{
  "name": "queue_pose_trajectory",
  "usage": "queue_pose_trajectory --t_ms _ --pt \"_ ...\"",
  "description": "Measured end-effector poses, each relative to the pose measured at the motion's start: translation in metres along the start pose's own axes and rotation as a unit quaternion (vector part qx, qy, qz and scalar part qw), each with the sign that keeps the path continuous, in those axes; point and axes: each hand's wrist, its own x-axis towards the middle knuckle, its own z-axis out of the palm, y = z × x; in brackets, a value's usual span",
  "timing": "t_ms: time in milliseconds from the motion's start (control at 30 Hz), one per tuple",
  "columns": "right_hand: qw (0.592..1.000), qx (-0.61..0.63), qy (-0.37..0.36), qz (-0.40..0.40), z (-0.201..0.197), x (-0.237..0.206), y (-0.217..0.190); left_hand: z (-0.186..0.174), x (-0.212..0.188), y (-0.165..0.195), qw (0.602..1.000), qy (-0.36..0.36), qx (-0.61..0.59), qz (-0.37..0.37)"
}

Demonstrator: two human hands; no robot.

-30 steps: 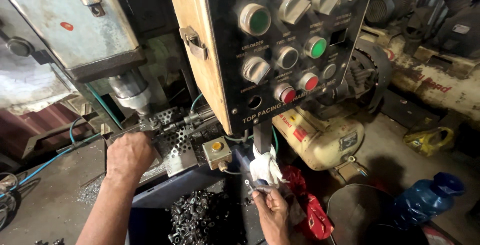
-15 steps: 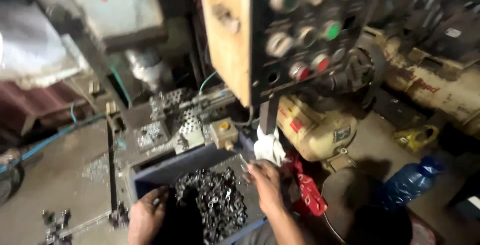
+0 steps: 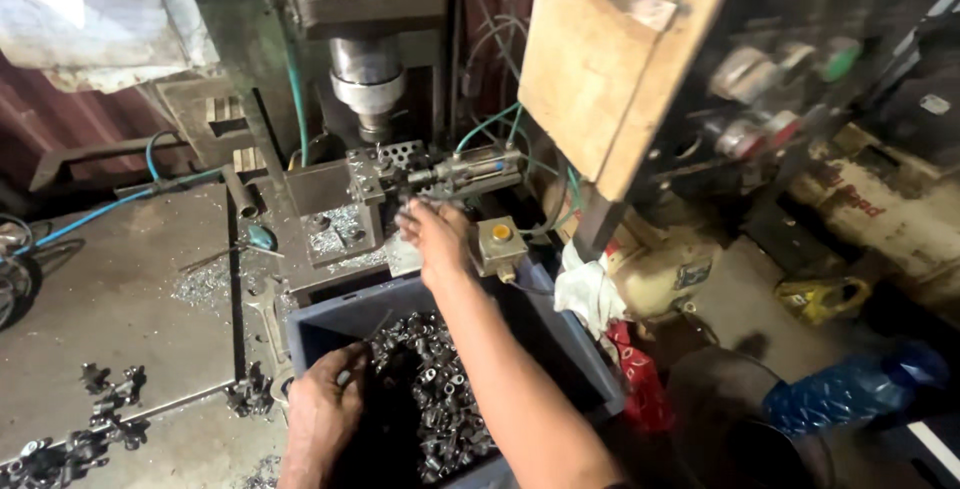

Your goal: The person sits at a top-facing machine and picks small machined metal parts one at a time from a blue bin, turns them over in their hands, and places some into the machine fixture. They occasionally reach across the table and handle a cloth near the end.

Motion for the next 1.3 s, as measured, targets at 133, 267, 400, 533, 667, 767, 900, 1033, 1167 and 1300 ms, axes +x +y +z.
queue_pose_trajectory --t_ms 133,267,400,533,667,767,900,1033,1167,1300 --pt "1.000 0.009 0.022 -0.016 0.009 0.031 0.013 -0.003 0.005 -0.002 1.000 -0.002 0.004 0.021" --pt "0.999 -0.021 0.019 -0.029 0.015 0.041 0.017 -0.007 0.005 0.001 1.000 -0.014 -0.010 -0.020" --pt "0.998 -0.048 -0.037 -0.015 0.019 0.033 0.004 -0.008 0.004 0.002 0.999 -0.001 -0.033 -0.007" --pt "0.966 -0.233 -0.108 -0.033 0.012 -0.006 -0.032 -0.008 0.004 -0.004 0.999 0.009 -0.031 0.011" --pt "0.837 -0.521 -0.058 -0.153 -0.020 -0.076 -0.079 -0.007 0.005 -0.009 0.997 0.039 -0.027 0.057" --pt "0.748 -0.593 -0.011 -0.299 -0.042 -0.104 -0.108 -0.008 0.003 -0.007 0.998 0.037 -0.021 0.046" --pt "0.614 -0.694 0.007 -0.375 -0.054 -0.111 -0.119 -0.011 0.002 -0.001 1.000 0.010 -0.011 -0.004" --pt "0.519 -0.787 -0.039 -0.331 -0.050 -0.111 -0.120 -0.016 -0.003 0.000 0.999 0.026 -0.006 0.036" --pt "0.581 -0.726 -0.073 -0.361 -0.046 -0.138 -0.126 -0.019 -0.007 -0.002 0.995 0.062 -0.032 0.067" --pt "0.661 -0.668 -0.092 -0.328 -0.058 -0.225 -0.081 -0.019 -0.006 -0.005 0.995 0.083 -0.044 0.015"
